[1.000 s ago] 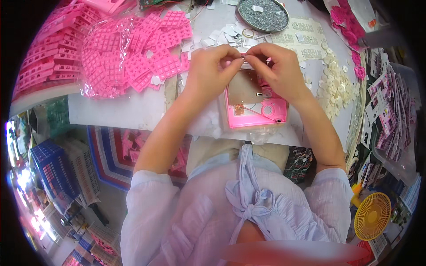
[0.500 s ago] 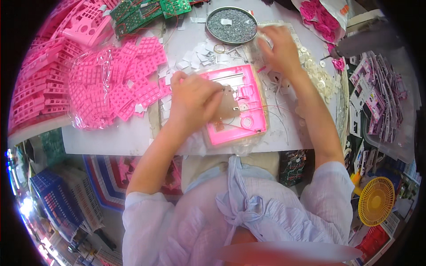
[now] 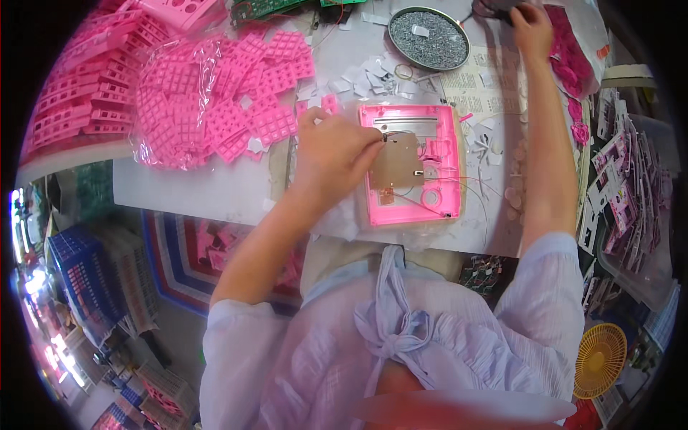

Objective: Assembling a pink toy piggy bank by installing electronic components and fastening them with screws.

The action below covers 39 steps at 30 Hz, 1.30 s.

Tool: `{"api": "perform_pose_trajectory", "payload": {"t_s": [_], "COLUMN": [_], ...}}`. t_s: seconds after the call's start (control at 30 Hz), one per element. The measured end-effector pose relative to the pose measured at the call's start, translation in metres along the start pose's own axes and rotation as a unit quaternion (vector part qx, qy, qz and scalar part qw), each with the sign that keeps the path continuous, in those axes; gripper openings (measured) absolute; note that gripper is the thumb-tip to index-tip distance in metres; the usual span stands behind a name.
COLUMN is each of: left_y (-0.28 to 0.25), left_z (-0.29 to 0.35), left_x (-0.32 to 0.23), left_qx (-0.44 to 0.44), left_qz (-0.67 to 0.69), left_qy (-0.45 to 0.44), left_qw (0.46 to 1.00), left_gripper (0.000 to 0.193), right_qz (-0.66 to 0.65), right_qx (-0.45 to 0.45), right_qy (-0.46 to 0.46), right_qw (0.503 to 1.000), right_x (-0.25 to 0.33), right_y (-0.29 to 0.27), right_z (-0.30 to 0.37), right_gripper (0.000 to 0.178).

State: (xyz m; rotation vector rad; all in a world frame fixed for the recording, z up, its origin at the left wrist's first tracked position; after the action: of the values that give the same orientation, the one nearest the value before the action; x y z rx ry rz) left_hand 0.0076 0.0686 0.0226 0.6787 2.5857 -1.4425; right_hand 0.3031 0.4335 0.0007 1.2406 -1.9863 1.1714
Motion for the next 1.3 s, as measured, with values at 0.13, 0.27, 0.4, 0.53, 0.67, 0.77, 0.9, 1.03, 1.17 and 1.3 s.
{"api": "perform_pose_trajectory", "payload": {"t_s": [0.13, 0.27, 0.4, 0.53, 0.67, 0.77, 0.9, 1.03, 1.17, 1.3], "left_y": [0.0, 0.006, 0.015, 0.014, 0.007, 0.007, 0.011, 0.016, 0.024, 0.026], "left_z": [0.006, 0.006, -0.003, 0.0, -0.003, -0.004, -0.006, -0.026, -0.05, -0.062], "left_x": [0.013, 0.022, 0.026, 0.026, 0.012, 0.009, 0.012, 0.015, 0.016, 0.011], "left_qx": [0.019, 0.051, 0.062, 0.041, 0.007, -0.007, 0.017, 0.085, 0.183, 0.264], "left_qz": [0.027, 0.066, 0.123, 0.105, 0.046, 0.027, 0.034, 0.067, 0.076, 0.06], "left_qy": [-0.015, -0.054, -0.085, -0.073, -0.008, 0.003, -0.01, 0.03, 0.054, 0.087], "left_qw": [0.999, 0.995, 0.987, 0.991, 0.999, 1.0, 0.999, 0.994, 0.979, 0.959], "left_gripper": [0.01, 0.01, 0.011, 0.011, 0.01, 0.01, 0.009, 0.008, 0.01, 0.013], "right_qz": [-0.134, -0.039, -0.01, -0.08, -0.064, -0.068, -0.062, -0.121, -0.066, -0.061], "right_qx": [0.088, 0.362, 0.5, 0.405, 0.364, 0.41, 0.387, 0.428, 0.462, 0.464], "right_qy": [-0.083, -0.146, -0.222, -0.215, -0.202, -0.193, -0.179, -0.096, -0.111, -0.163], "right_qw": [0.984, 0.92, 0.837, 0.885, 0.907, 0.889, 0.902, 0.891, 0.878, 0.869], "right_x": [0.112, 0.238, 0.261, 0.248, 0.247, 0.245, 0.231, 0.205, 0.207, 0.216], "right_y": [-0.049, -0.028, 0.034, 0.04, 0.043, 0.051, 0.036, 0.047, 0.05, 0.051], "right_z": [0.08, 0.176, 0.237, 0.235, 0.239, 0.246, 0.237, 0.233, 0.23, 0.229], "right_gripper": [0.035, 0.044, 0.039, 0.037, 0.043, 0.046, 0.048, 0.052, 0.052, 0.051]}}
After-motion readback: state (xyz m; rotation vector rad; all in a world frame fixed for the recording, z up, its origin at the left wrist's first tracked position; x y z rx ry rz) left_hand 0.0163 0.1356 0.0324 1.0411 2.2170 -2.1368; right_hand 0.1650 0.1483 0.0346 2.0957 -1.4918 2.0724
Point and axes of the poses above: each hand's wrist, its own z-axis away from the middle knuckle, its own y-axis out of the palm, x = y × z, the point moved 7 cm from there along -z, towards the middle knuckle, and after that the axes turned 15 degrees about -z, right-handed, at the moved point
